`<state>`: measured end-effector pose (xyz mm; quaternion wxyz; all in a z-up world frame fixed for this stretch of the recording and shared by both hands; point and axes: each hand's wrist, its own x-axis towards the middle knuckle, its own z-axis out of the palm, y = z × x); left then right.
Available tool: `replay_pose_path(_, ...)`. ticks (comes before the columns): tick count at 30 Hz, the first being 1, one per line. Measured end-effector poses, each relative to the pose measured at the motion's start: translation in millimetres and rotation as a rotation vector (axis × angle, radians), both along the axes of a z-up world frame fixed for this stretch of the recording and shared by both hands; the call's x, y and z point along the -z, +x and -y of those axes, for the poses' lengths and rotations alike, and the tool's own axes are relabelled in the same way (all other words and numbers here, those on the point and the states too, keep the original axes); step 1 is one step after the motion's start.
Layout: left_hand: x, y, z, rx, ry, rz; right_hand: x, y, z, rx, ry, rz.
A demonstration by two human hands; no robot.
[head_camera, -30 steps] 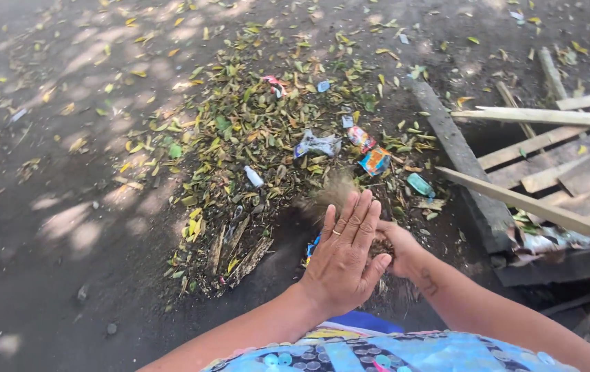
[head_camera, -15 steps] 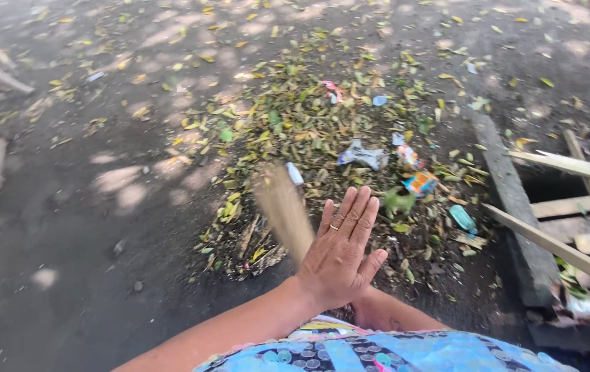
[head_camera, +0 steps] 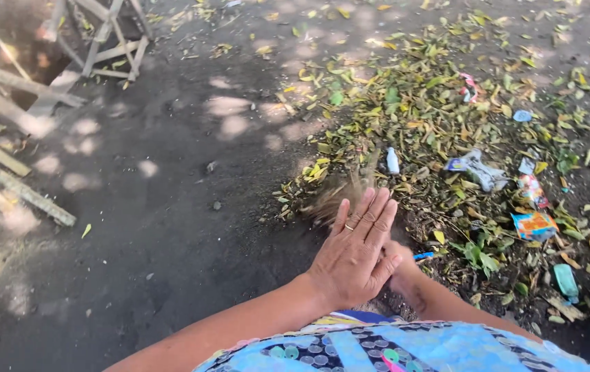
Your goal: The recorder is sweeping dry leaves and trash into a pile on the ground using a handheld broom made of sticks.
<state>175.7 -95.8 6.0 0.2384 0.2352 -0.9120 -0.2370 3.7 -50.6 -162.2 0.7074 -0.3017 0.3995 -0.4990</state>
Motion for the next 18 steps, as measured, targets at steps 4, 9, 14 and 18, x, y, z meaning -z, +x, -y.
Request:
replay_pose_path(4,-2,14,7,-0.034,0.033,-0.041,1,-14,19,0.142,0.458,-0.686)
replay_pose_path(9,-1,8,3,-0.053,0.039,-0.059,-47,14,15,0.436,0.570,-0.289)
replay_pose_path(14,-7,-11,15,-0.097,0.040,-0.074,-125,109,44,0.509,0.112,0.120)
replay_pose_path(18,-6,-25,25,-0.191,-0.024,-0.049,-147,104,63,0.476,0.276,0.122)
